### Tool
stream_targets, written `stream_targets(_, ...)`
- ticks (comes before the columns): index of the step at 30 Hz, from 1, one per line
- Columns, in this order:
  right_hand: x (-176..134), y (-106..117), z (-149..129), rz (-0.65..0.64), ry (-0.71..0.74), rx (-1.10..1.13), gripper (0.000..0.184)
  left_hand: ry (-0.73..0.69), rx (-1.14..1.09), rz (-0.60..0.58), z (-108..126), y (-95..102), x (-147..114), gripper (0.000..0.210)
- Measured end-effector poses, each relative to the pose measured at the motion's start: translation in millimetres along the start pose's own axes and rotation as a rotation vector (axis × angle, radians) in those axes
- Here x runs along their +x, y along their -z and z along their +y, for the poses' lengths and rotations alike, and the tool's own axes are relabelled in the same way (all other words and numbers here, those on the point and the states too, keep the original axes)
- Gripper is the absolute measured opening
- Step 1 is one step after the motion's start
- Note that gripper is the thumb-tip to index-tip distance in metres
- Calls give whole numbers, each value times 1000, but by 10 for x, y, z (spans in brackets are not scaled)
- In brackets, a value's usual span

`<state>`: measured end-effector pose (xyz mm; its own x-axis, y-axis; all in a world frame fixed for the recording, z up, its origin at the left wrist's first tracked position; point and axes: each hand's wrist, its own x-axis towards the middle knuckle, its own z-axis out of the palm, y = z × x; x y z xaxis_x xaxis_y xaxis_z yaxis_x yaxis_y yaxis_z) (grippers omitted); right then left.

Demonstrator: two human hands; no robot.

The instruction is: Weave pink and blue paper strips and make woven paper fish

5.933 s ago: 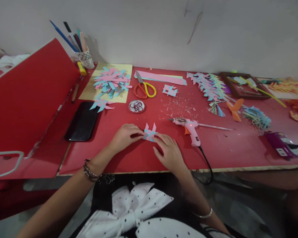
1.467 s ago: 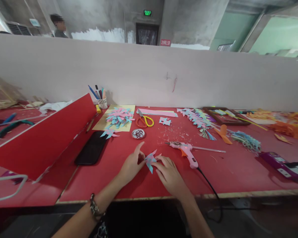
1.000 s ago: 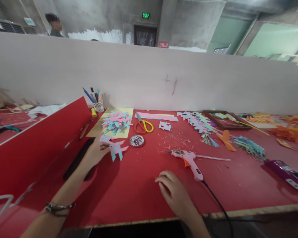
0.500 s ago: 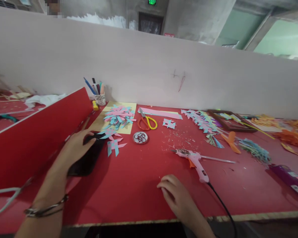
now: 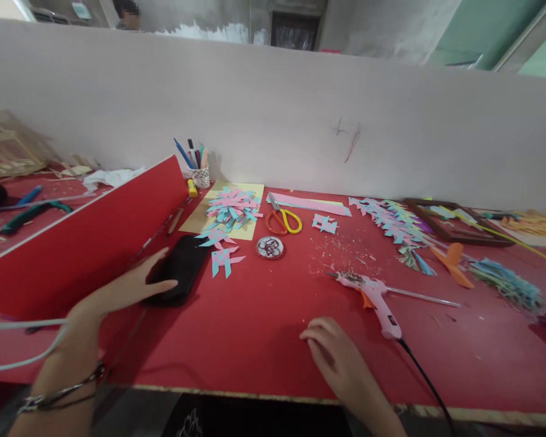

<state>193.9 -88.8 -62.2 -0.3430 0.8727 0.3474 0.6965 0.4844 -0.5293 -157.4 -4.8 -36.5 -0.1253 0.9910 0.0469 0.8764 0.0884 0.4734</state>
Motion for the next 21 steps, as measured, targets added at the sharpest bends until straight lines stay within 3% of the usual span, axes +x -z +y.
stream_targets(2,-2,-4,5,-1,-2,10,22,3,64,-107,154,-35,40,72)
stream_targets(4,-7,-9,10,1,0,9,22,25,225,-135,334,-87,88,81)
stream_targets(8,-18,-6,14,-7,-9,-2,22,123,404,-48,582,-204,160,71)
stream_targets(14,-5,11,-34,-34,-6,9,22,158,452,48,657,-300,172,66)
stream_targets(16,6,48,-43,-60,15,37,23,82,473,103,685,-346,142,63)
stream_targets(18,22,132,-20,-94,50,46,23,-95,492,197,727,-415,87,55)
stream_targets(21,67,356,83,-41,74,-71,22,-288,463,262,796,-534,-15,45)
